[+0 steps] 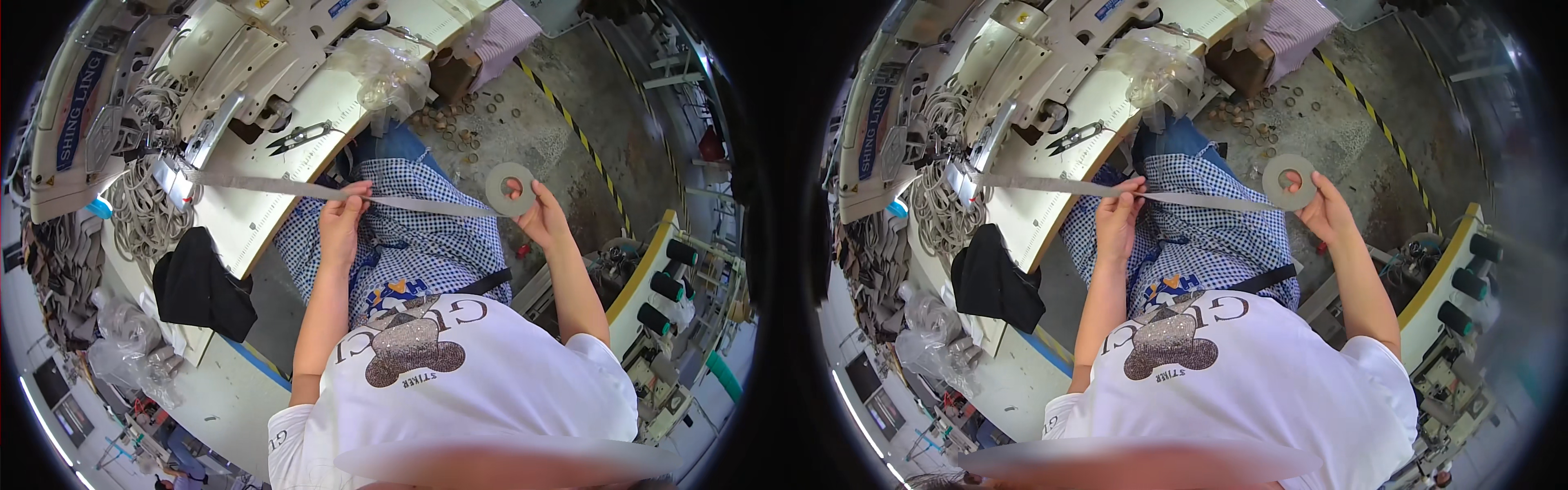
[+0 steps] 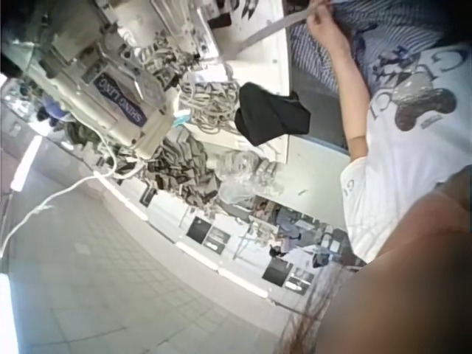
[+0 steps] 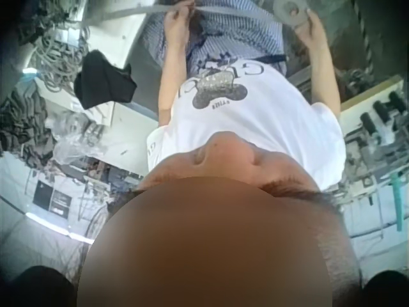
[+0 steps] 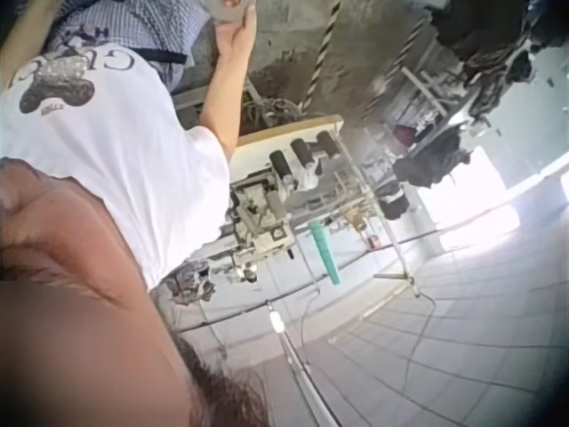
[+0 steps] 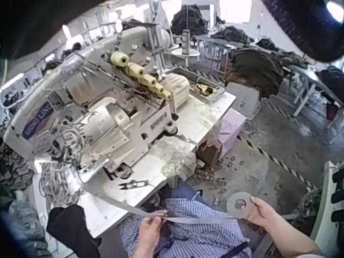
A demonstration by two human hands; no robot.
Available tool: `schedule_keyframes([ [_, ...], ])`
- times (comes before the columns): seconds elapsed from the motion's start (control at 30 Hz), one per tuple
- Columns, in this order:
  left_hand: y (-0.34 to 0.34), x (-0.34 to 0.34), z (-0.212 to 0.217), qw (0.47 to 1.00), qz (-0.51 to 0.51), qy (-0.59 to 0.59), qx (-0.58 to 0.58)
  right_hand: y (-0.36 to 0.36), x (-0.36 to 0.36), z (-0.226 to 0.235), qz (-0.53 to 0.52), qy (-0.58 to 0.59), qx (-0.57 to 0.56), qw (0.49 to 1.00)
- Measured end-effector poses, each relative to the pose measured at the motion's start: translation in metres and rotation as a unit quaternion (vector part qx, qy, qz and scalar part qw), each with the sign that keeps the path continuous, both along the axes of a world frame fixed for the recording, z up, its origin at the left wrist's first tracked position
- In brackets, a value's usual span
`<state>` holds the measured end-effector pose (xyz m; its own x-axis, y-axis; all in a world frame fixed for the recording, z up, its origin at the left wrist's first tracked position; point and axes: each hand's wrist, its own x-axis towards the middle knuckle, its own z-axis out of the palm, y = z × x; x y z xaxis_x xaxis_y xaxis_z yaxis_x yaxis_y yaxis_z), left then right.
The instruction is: Threading and preparing an industrial sewing machine for operation.
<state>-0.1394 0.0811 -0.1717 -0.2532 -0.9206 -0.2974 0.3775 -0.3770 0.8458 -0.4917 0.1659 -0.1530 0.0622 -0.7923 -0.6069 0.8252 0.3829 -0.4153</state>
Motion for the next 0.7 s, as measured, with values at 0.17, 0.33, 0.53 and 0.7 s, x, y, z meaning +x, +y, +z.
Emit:
schedule_keyframes([
  [0.17,0.013,0.016,0.008,0.997,0.060,-0.046,0.027,-0.003,-0.001,-0.016,-0.074,-0.016,0.058,0.995],
  [0.33,0.024,0.028,0.010,0.996,0.086,-0.004,-0.007,-0.007,-0.017,-0.030,-0.161,0.013,0.091,0.983],
  [0.53,0.029,0.023,0.024,0.988,0.135,0.080,-0.004,-0.013,-0.082,0.001,-0.285,0.084,0.042,0.954],
  [0.7,0.027,0.046,0.026,0.991,0.112,0.076,-0.007,-0.012,-0.163,0.042,-0.423,0.157,-0.018,0.892],
])
